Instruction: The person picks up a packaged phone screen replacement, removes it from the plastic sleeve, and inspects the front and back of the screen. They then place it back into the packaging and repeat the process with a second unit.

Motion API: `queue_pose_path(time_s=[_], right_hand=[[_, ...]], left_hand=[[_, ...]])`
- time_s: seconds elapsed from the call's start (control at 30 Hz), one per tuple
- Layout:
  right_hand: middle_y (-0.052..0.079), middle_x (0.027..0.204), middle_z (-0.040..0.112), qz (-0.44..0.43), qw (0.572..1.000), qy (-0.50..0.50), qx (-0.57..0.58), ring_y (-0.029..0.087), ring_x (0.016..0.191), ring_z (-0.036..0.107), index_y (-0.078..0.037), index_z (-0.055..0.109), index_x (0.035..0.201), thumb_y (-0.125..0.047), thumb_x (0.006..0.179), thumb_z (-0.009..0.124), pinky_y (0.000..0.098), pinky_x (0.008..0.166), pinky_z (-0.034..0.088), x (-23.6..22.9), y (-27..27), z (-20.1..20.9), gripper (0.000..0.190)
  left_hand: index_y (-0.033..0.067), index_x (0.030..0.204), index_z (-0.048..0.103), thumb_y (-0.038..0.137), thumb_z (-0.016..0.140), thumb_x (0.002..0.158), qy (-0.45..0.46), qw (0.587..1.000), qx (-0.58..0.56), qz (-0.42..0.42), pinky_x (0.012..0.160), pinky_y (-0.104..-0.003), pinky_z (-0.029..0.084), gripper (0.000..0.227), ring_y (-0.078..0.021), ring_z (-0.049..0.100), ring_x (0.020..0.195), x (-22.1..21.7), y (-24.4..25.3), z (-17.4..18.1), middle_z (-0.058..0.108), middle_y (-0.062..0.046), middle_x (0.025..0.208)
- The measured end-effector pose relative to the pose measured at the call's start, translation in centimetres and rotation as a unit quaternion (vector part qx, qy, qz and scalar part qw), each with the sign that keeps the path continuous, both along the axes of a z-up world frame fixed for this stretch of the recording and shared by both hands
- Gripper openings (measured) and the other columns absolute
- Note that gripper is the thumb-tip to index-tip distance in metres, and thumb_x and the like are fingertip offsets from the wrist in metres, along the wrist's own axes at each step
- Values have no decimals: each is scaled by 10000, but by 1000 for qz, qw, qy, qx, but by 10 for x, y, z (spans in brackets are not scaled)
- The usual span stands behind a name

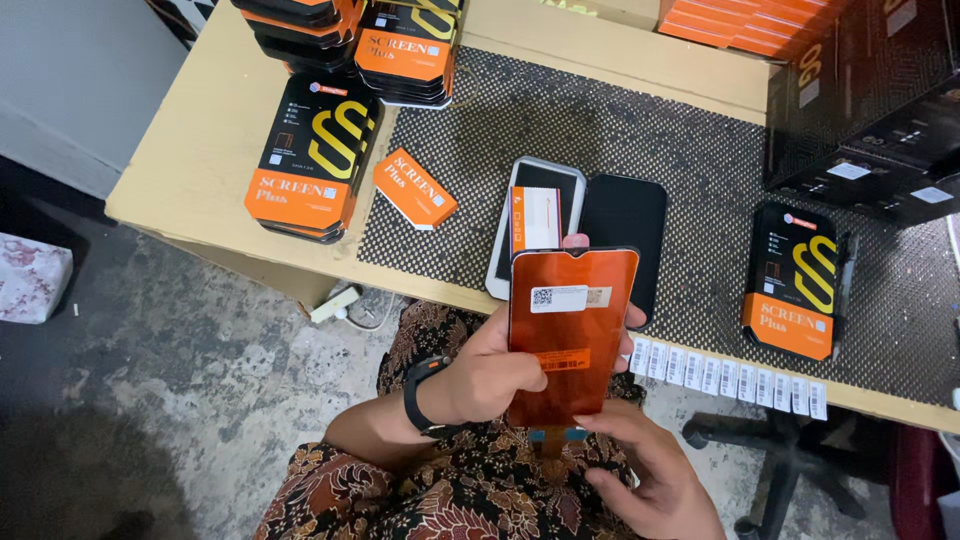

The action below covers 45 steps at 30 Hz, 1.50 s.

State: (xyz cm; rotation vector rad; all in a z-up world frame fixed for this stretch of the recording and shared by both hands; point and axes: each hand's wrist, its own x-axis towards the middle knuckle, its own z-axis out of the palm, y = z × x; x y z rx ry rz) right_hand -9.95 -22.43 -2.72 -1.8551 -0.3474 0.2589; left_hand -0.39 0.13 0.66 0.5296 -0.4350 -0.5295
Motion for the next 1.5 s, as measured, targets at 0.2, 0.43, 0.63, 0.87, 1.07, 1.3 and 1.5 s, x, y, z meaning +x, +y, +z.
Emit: queue_pose_path(time_s=[0.2, 0.43, 0.63, 0.87, 1.07, 1.3, 1.5], right_hand=[[141, 1376, 673, 7, 999, 9, 37, 285, 1273, 660, -107, 656, 1319, -174, 940, 691, 465, 1046, 529, 0, 1, -1, 387], [148, 1366, 684, 12, 999, -18, 35, 298, 1251, 673, -100, 663, 1305, -185, 946, 687, 466, 1035, 516, 0, 0, -5, 370], [147, 1371, 685, 7, 999, -20, 28, 307, 1277, 664, -102, 669, 1298, -189, 937, 698, 486, 1056, 515, 0, 1, -7, 372], [147, 1350, 691, 11, 999, -7, 38, 301, 1239, 674, -104, 669, 1302, -162, 939, 693, 470, 1023, 523, -1, -2, -10, 368], [142, 1352, 699, 7, 999, -20, 41, 301, 1246, 681, -99, 673, 1288, -158, 934, 697, 474, 1042, 515, 0, 2, -7, 360], [130, 1349, 698, 12, 999, -21, 27, 296, 1243, 681, -110, 668, 1294, -159, 934, 699, 474, 1035, 531, 0, 1, -4, 365], [155, 1383, 673, 11, 998, -9, 64, 310, 1286, 649, -79, 668, 1300, -112, 928, 704, 473, 1067, 496, 0, 1, -8, 375]], left_hand=[[165, 1676, 99, -110, 435, 888, 7, 1000, 8, -12, 1123, -498, 509, 899, -336, 578, 1272, -3, 1, -5, 444, -323, 1519], [23, 1623, 245, -132, 444, 875, 22, 1000, 3, -22, 1143, -487, 508, 789, -316, 575, 1290, -5, 1, -6, 462, -290, 1518], [147, 1675, 112, -98, 469, 912, 18, 1000, 0, -20, 1135, -491, 497, 877, -342, 565, 1289, -5, 1, -1, 440, -323, 1520], [164, 1683, 96, -80, 470, 915, 11, 1000, -1, -21, 1156, -492, 486, 889, -337, 569, 1288, -6, 3, -3, 457, -311, 1508], [156, 1672, 94, -103, 456, 905, -1, 1000, -9, -15, 1161, -507, 481, 887, -347, 564, 1278, -5, 2, -2, 440, -332, 1514], [170, 1689, 70, -117, 410, 858, 22, 999, -13, -39, 1156, -503, 480, 942, -340, 550, 1293, -4, 3, -1, 426, -318, 1524], [126, 1683, 112, -124, 437, 888, 18, 999, -1, -30, 1110, -455, 520, 895, -327, 567, 1299, -4, 4, 2, 442, -330, 1523]])
